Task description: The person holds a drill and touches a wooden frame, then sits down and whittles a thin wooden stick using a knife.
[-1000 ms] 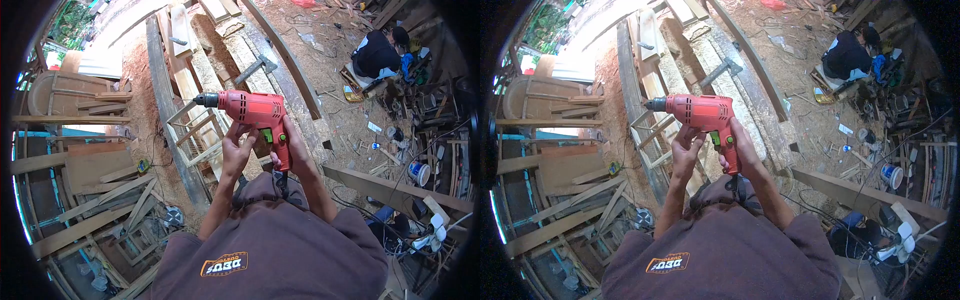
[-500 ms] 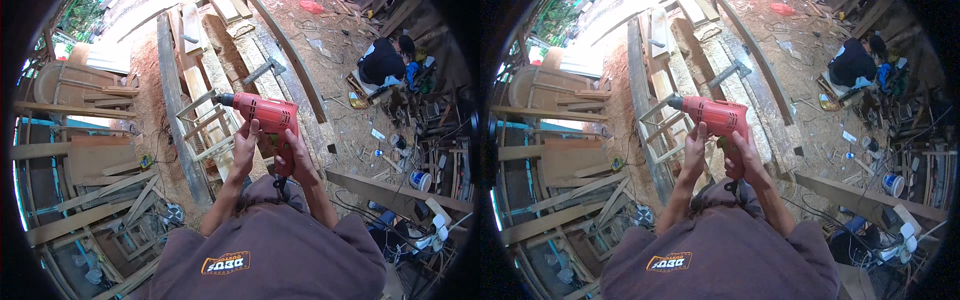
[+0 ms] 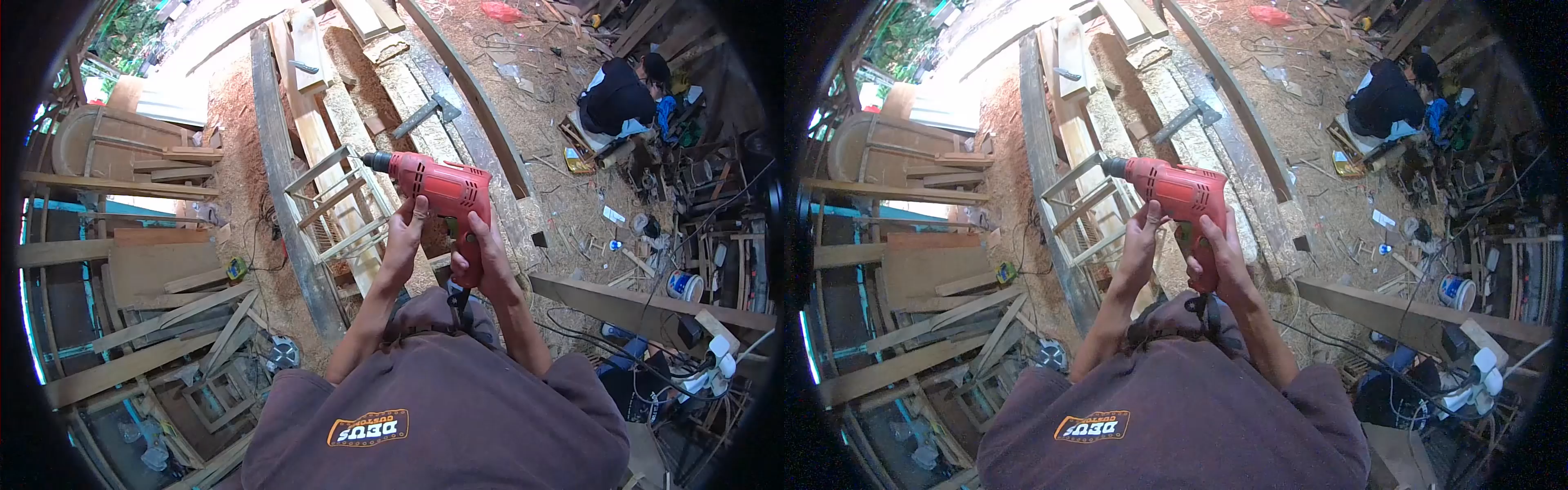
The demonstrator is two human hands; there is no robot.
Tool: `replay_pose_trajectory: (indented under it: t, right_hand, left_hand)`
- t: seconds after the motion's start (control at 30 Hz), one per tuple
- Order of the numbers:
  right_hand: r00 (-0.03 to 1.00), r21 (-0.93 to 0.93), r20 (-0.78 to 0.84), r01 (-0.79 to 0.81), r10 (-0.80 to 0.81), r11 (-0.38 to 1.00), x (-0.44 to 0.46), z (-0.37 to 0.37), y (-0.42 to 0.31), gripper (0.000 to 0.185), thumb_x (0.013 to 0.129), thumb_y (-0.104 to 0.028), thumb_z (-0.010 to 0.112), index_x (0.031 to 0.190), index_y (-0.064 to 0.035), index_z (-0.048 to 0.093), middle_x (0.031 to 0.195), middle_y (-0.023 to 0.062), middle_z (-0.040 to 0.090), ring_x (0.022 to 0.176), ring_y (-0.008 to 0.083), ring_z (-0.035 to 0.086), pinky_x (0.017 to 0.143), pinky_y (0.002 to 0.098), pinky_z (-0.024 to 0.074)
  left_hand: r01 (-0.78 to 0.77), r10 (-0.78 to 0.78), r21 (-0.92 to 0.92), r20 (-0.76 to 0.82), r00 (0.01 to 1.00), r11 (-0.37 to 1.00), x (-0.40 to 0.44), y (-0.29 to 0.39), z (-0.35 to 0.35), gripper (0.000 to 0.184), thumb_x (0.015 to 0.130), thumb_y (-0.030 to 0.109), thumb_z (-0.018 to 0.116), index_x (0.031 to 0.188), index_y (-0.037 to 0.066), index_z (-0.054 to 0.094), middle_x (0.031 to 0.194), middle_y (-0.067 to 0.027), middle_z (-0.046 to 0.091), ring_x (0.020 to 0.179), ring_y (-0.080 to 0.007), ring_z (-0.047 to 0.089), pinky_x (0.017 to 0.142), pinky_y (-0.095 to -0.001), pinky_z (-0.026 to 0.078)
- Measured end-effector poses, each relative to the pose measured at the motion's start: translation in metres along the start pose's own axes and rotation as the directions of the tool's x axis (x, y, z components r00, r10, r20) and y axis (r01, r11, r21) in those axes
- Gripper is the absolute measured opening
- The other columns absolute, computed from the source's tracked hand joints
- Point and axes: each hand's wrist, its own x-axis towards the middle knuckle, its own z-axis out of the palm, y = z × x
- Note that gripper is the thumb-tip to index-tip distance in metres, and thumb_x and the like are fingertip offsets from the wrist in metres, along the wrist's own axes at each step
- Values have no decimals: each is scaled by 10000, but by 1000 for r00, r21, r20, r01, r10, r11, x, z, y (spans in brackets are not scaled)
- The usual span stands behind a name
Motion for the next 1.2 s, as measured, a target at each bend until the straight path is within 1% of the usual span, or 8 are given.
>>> replay_pose_trajectory:
  t: [0.13, 0.23, 0.33, 0.63, 0.73, 0.87, 1.07, 1.2]
  right_hand:
    - [999, -15, -15, 32, -33, 999, 0, 0, 3, 437, 1006, -367, 583, 1300, -192, 311, 966, 92, 557, 471, 137, 484, 386, 271, 425]
    - [999, -4, -7, 36, -36, 999, 0, 3, 1, 429, 1007, -363, 582, 1291, -187, 313, 955, 89, 555, 455, 139, 480, 374, 272, 422]
    - [999, 2, -1, 39, -39, 999, 0, 0, 2, 435, 1006, -360, 583, 1295, -184, 311, 946, 88, 552, 447, 140, 481, 371, 273, 421]
    - [999, -18, -4, 40, -41, 999, -4, -5, 6, 459, 996, -346, 596, 1313, -176, 311, 971, 91, 550, 447, 140, 487, 377, 271, 421]
    - [998, -42, -23, 57, -58, 997, -3, -7, 9, 464, 990, -337, 606, 1311, -171, 316, 976, 88, 548, 457, 137, 485, 385, 265, 422]
    - [996, -58, -18, 84, -85, 995, -4, -7, 10, 465, 987, -320, 612, 1311, -162, 318, 983, 88, 546, 478, 133, 485, 396, 256, 423]
    - [997, -36, -20, 70, -70, 997, -7, -11, 11, 447, 995, -305, 598, 1310, -159, 317, 990, 98, 541, 477, 128, 463, 395, 255, 417]
    - [997, -38, -19, 68, -68, 997, -9, -14, 14, 429, 1002, -323, 581, 1323, -175, 337, 1001, 94, 574, 457, 114, 493, 389, 243, 421]
  left_hand:
    - [28, -29, 48, 13, 1000, 998, 4, 0, -4, 538, 998, 449, 602, 1290, -3, 607, 1234, -80, 665, 1170, -158, 576, 1054, -337, 394]
    - [4, -5, 10, 26, 1000, 1000, 4, 1, -6, 485, 984, 380, 656, 1275, -4, 596, 1165, -53, 679, 1054, -111, 603, 947, -279, 453]
    - [19, -21, 92, 17, 1000, 996, 0, 8, -2, 534, 997, 426, 618, 1289, -21, 602, 1230, -84, 660, 1172, -163, 562, 1069, -332, 381]
    - [69, -72, 74, 39, 997, 995, -5, 9, -3, 540, 1001, 419, 613, 1297, -31, 585, 1246, -98, 648, 1191, -158, 546, 1077, -328, 372]
    - [51, -56, 83, 60, 997, 995, -7, 11, -1, 523, 1005, 409, 610, 1294, -27, 585, 1244, -95, 649, 1185, -155, 549, 1074, -328, 375]
    - [39, -41, 31, 63, 997, 999, -7, 4, 0, 498, 1010, 387, 609, 1289, -25, 586, 1243, -92, 649, 1178, -149, 553, 1070, -326, 379]
    - [33, -35, 19, 61, 998, 999, -8, 0, 1, 485, 1009, 373, 612, 1279, -30, 589, 1227, -94, 654, 1166, -143, 558, 1063, -327, 386]
    - [46, -48, 38, 60, 997, 998, -9, 1, 3, 484, 1005, 377, 617, 1259, -36, 598, 1215, -99, 662, 1150, -140, 568, 1051, -324, 397]
